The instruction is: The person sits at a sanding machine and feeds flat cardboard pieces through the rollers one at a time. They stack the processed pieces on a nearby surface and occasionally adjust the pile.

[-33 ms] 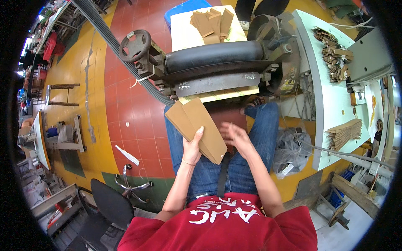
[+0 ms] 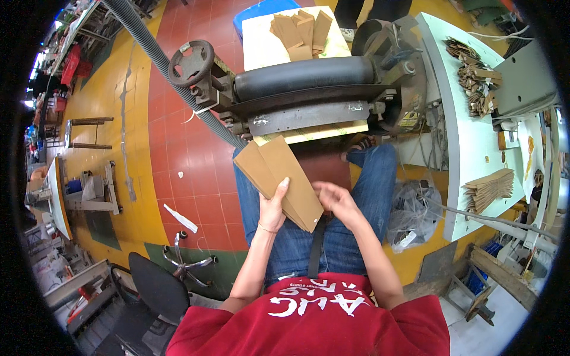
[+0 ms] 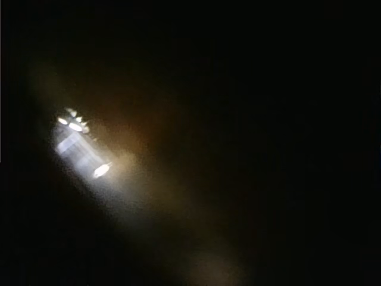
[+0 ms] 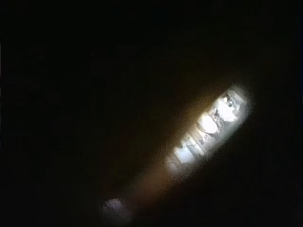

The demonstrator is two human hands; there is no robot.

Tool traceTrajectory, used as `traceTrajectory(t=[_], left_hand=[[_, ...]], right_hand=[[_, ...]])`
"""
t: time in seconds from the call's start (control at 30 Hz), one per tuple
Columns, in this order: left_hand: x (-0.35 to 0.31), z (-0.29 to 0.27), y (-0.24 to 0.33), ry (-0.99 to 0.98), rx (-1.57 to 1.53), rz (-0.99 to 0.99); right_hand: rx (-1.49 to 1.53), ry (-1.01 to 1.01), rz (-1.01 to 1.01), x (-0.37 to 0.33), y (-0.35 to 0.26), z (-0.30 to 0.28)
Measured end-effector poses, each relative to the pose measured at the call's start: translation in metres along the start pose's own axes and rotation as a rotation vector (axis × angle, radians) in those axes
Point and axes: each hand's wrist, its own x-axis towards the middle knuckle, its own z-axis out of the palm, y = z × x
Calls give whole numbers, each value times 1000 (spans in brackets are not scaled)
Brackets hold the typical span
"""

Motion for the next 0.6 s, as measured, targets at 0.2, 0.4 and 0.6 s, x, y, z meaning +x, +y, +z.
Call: traceTrajectory(t=[0.2,0.4,0.6], left_hand=[[2,11,-4,42,-14,35],[-2,6,5,-109,-76,-38],[-6,-1,5,-290,-338,-74]], right_hand=[[-325,218,-269,-17,-9,7],[-63,337,-199,20,-12,-8],[95,371,-196,52,-17,-2]])
